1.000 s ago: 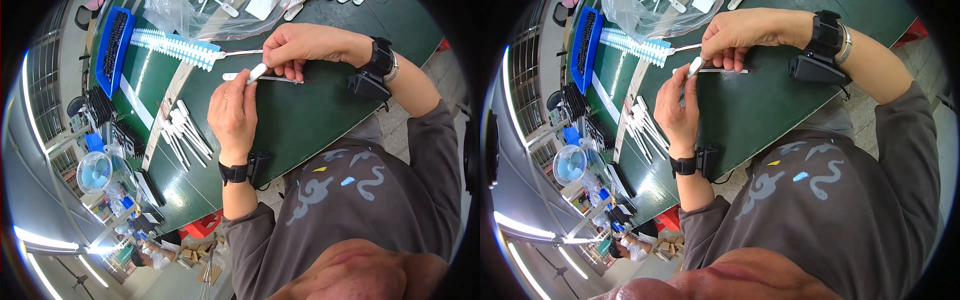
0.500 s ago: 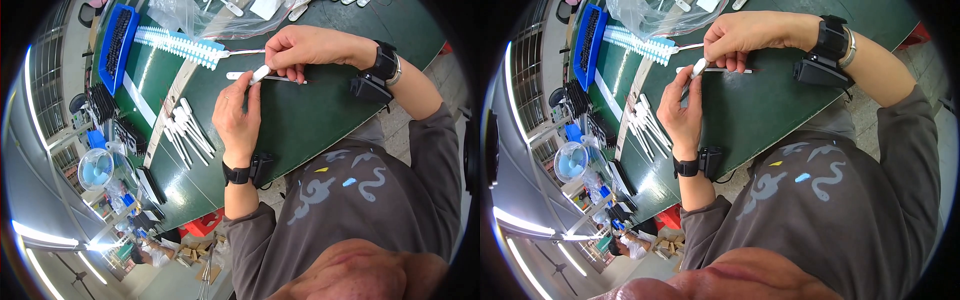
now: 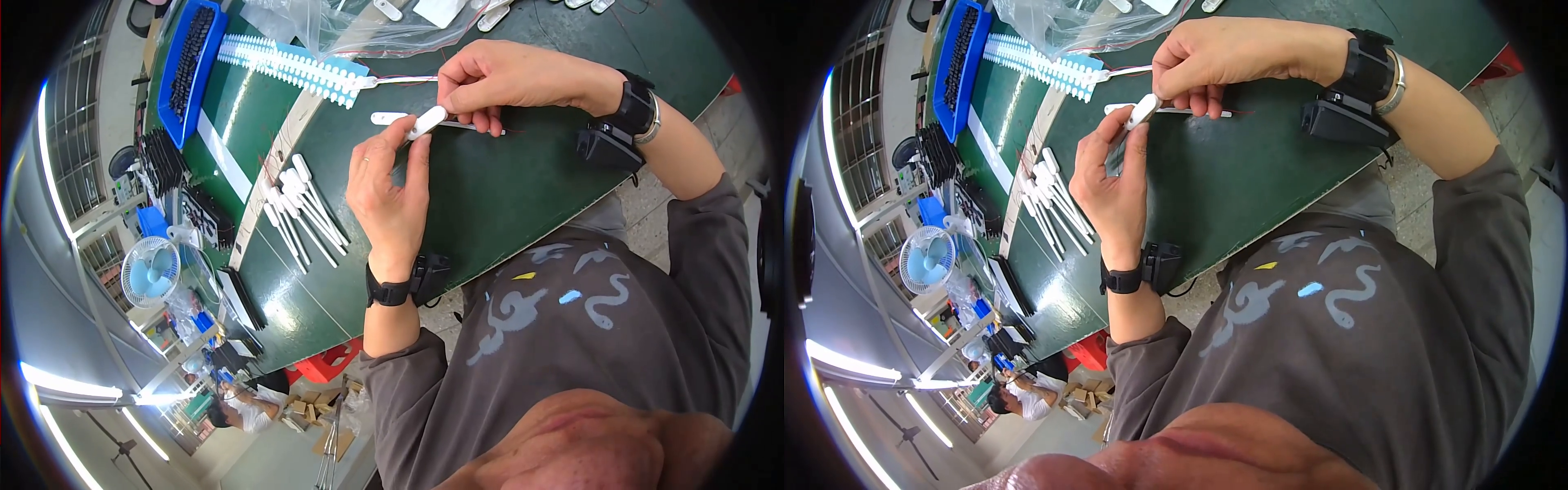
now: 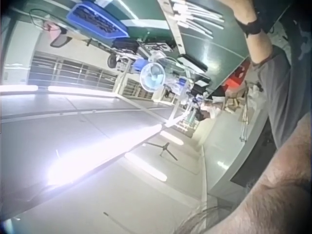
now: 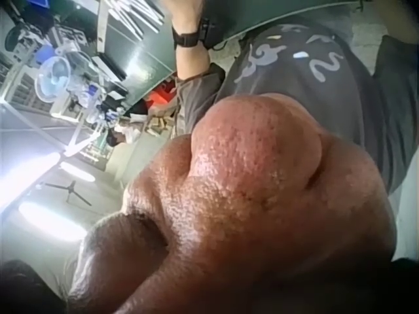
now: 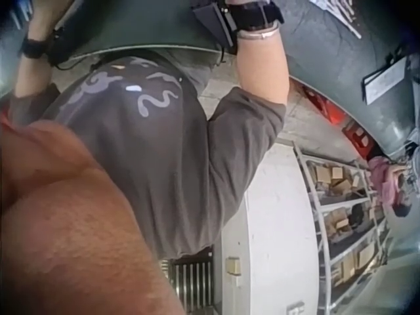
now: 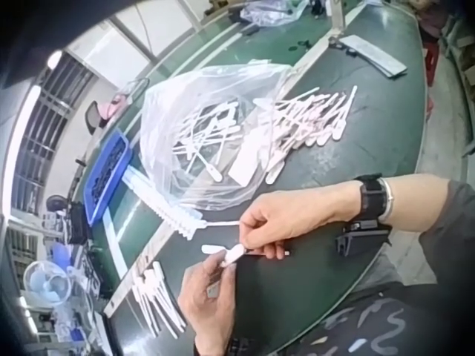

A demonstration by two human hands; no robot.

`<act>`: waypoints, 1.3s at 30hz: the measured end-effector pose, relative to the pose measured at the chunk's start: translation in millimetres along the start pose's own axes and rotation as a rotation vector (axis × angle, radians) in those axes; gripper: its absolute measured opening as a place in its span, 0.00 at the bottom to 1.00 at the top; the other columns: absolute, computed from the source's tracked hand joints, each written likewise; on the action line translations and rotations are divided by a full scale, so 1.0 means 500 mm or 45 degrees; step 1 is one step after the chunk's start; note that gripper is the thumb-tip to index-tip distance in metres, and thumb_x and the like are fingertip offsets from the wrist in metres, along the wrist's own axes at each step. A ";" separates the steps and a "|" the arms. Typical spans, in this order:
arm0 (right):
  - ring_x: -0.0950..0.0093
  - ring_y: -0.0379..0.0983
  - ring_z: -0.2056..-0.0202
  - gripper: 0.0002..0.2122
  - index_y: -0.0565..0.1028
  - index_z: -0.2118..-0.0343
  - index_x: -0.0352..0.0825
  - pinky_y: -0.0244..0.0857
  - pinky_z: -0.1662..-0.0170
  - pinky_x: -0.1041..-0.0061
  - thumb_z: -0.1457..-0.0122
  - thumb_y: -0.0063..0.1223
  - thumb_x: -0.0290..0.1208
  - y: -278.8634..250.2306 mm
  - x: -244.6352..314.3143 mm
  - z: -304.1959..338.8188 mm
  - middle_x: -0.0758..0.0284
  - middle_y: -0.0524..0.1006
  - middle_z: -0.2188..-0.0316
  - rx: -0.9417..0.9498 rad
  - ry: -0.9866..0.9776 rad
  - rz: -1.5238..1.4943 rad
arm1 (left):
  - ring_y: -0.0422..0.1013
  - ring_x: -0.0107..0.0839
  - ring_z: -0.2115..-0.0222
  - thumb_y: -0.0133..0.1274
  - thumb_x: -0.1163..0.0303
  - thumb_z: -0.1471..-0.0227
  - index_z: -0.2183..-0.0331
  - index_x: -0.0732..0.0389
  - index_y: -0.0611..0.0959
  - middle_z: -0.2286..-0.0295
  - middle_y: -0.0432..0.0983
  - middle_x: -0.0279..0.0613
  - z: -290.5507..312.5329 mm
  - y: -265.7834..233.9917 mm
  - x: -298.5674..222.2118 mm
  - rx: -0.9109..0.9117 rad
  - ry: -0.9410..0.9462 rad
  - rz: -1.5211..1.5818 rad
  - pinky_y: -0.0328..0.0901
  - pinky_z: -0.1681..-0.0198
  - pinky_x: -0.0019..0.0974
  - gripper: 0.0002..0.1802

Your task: The person picks up a white plastic housing and a light strip, then threads the wires through the housing by hand. They press the components together to secure the assembly before setting it aside on the table.

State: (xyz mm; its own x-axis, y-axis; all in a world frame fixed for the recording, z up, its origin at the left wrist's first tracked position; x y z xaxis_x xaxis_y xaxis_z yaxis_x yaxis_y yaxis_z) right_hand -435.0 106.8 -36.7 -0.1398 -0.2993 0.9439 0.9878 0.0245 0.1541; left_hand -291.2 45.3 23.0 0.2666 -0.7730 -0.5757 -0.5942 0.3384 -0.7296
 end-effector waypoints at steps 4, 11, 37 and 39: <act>0.84 0.72 0.77 0.09 0.75 0.69 0.31 0.69 0.73 0.86 0.40 0.51 0.33 0.000 -0.005 -0.005 0.70 0.75 0.76 -0.004 0.026 0.019 | 0.76 0.34 0.67 0.61 0.78 0.49 0.60 0.62 0.83 0.67 0.81 0.41 0.006 -0.016 0.029 -0.123 -0.128 0.137 0.70 0.63 0.34 0.12; 0.84 0.72 0.78 0.10 0.75 0.70 0.31 0.69 0.75 0.86 0.40 0.51 0.33 -0.011 -0.005 -0.005 0.70 0.75 0.77 -0.075 0.031 -0.025 | 0.75 0.34 0.67 0.58 0.80 0.48 0.58 0.61 0.84 0.67 0.80 0.42 0.003 -0.117 0.020 -0.536 -0.135 0.043 0.69 0.65 0.34 0.14; 0.83 0.74 0.79 0.11 0.75 0.72 0.33 0.70 0.75 0.86 0.40 0.54 0.36 -0.011 -0.001 -0.001 0.70 0.75 0.77 -0.092 0.067 -0.189 | 0.72 0.37 0.54 0.65 0.77 0.55 0.58 0.55 0.87 0.60 0.83 0.34 -0.006 0.003 -0.011 -0.160 0.176 -0.181 0.63 0.52 0.37 0.19; 0.83 0.74 0.79 0.11 0.75 0.71 0.33 0.70 0.75 0.86 0.39 0.54 0.37 -0.011 -0.001 0.000 0.70 0.75 0.77 -0.090 0.060 -0.186 | 0.72 0.36 0.56 0.65 0.76 0.54 0.58 0.55 0.87 0.61 0.83 0.34 -0.006 0.004 -0.003 -0.133 0.135 -0.127 0.63 0.52 0.36 0.18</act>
State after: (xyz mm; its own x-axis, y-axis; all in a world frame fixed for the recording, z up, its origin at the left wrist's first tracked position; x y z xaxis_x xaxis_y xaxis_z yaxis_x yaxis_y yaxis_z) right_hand -440.3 107.0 -38.1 -0.2809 -0.3389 0.8979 0.9597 -0.0890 0.2666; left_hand -295.0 45.3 23.4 0.2498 -0.8541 -0.4562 -0.6460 0.2040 -0.7356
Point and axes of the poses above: each hand's wrist, its own z-axis away from the middle knuckle, its own y-axis out of the palm, x = y × z, the point moved 8 cm from there along -z, towards the middle knuckle
